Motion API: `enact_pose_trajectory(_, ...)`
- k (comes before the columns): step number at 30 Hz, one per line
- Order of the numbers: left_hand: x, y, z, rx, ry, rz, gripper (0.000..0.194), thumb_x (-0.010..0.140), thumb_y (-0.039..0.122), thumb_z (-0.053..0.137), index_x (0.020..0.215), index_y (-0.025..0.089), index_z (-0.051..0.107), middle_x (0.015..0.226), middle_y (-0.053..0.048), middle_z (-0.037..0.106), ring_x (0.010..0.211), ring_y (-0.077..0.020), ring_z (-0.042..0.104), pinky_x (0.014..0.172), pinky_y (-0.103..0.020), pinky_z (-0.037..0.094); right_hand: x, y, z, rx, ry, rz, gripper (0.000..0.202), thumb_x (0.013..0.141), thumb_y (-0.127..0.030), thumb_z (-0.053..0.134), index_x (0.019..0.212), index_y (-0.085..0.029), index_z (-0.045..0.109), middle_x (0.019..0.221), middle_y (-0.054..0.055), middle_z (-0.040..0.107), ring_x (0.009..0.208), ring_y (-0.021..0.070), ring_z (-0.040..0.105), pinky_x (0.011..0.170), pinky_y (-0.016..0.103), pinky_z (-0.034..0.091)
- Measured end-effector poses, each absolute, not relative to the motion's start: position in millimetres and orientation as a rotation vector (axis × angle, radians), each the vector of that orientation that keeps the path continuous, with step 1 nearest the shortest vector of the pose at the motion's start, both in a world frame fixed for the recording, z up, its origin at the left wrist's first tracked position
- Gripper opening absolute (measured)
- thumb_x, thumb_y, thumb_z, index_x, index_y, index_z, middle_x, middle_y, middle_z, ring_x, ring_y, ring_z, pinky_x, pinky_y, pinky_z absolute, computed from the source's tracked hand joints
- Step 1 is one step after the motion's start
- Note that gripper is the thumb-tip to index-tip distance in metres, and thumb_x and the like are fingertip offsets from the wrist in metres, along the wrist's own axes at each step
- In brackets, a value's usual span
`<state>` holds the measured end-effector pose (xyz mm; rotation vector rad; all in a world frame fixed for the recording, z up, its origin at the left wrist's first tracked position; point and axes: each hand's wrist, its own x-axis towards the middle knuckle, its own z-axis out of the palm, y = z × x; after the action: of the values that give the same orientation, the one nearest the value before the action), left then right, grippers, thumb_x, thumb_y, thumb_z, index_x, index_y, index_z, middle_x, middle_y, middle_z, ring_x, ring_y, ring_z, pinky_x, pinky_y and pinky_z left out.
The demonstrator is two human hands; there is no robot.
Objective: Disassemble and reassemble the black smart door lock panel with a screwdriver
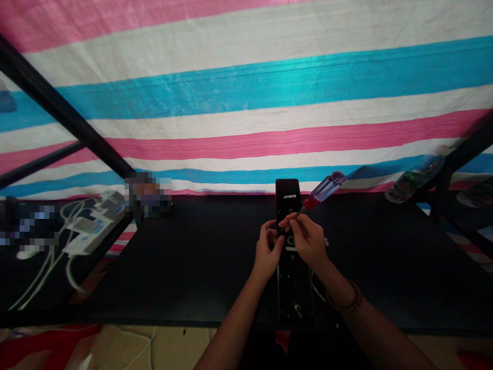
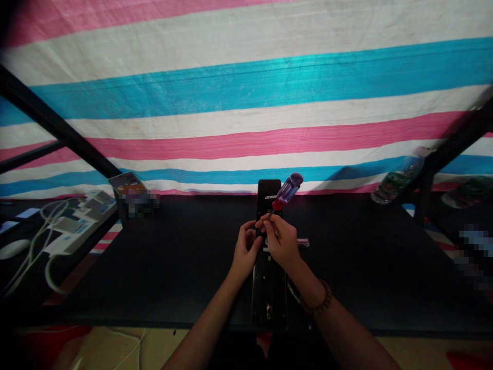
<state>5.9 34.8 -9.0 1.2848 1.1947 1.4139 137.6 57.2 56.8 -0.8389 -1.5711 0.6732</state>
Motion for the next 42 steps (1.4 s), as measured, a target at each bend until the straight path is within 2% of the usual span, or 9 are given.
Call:
enact_pose_trajectory(8, 5.5, 32.6, -8.1, 1.33, 1.173, 1.387, 0.05, 0.09, 0.033, 0.066, 0.135, 0.023, 0.047, 0.1, -0.004, 0.068, 0.084, -0.0183, 0.064, 0.076, -0.03, 0.049, 137.4, 55.7, 60.1, -0.833, -1.549, 0.675, 0.015, 0.101, -0.027, 0.05, 0.1, -0.021, 0.064, 0.085, 0.004, 0.076, 0.068, 0.0142, 0.069, 0.066, 0.027, 0.058)
enact_pose_trajectory(17, 5.2, 30.7, -1.5, 1.345, 1.212, 1.371, 0.048, 0.089, 0.032, 0.065, 0.133, 0.023, 0.048, 0.096, -0.002, 0.066, 0.076, -0.0156, 0.06, 0.072, -0.028, 0.045, 137.8, 56.7, 58.8, -0.823, -1.632, 0.621, 0.015, 0.1, -0.023, 0.049, 0.099, -0.021, 0.064, 0.085, 0.004, 0.074, 0.069, 0.0141, 0.068, 0.068, 0.027, 0.056)
enact_pose_trajectory(28, 5.2, 31.4, -3.9, 1.334, 1.192, 1.372, 0.05, 0.09, 0.038, 0.065, 0.135, 0.023, 0.047, 0.098, -0.003, 0.067, 0.076, -0.016, 0.061, 0.072, -0.028, 0.046, 141.7, 53.9, 57.1, -0.814, -1.654, 0.579, 0.016, 0.101, -0.024, 0.048, 0.103, -0.022, 0.063, 0.087, 0.005, 0.075, 0.071, 0.0154, 0.068, 0.069, 0.03, 0.057)
enact_pose_trajectory(32, 4.7, 32.1, -6.1, 1.355, 1.218, 1.364, 0.049, 0.091, 0.035, 0.064, 0.136, 0.023, 0.047, 0.097, -0.002, 0.066, 0.073, -0.0147, 0.059, 0.07, -0.028, 0.045, 141.6, 55.6, 56.9, -0.821, -1.666, 0.588, 0.016, 0.102, -0.025, 0.047, 0.103, -0.022, 0.063, 0.087, 0.005, 0.075, 0.072, 0.0157, 0.068, 0.069, 0.029, 0.057)
enact_pose_trajectory(38, 5.3, 32.1, -6.7, 1.36, 1.197, 1.386, 0.049, 0.091, 0.033, 0.064, 0.135, 0.023, 0.047, 0.103, -0.004, 0.068, 0.081, -0.0165, 0.063, 0.075, -0.03, 0.047, 141.2, 56.9, 59.9, -0.763, -1.785, 0.53, 0.018, 0.101, -0.022, 0.046, 0.102, -0.021, 0.064, 0.088, 0.006, 0.074, 0.079, 0.0163, 0.071, 0.074, 0.029, 0.058)
enact_pose_trajectory(42, 5.6, 31.9, -7.5, 1.359, 1.199, 1.386, 0.048, 0.091, 0.034, 0.065, 0.135, 0.023, 0.047, 0.099, -0.002, 0.067, 0.078, -0.0156, 0.062, 0.073, -0.029, 0.047, 141.1, 56.3, 62.9, -0.749, -1.817, 0.471, 0.015, 0.1, -0.025, 0.052, 0.098, -0.022, 0.067, 0.088, 0.005, 0.075, 0.079, 0.0166, 0.072, 0.073, 0.028, 0.058)
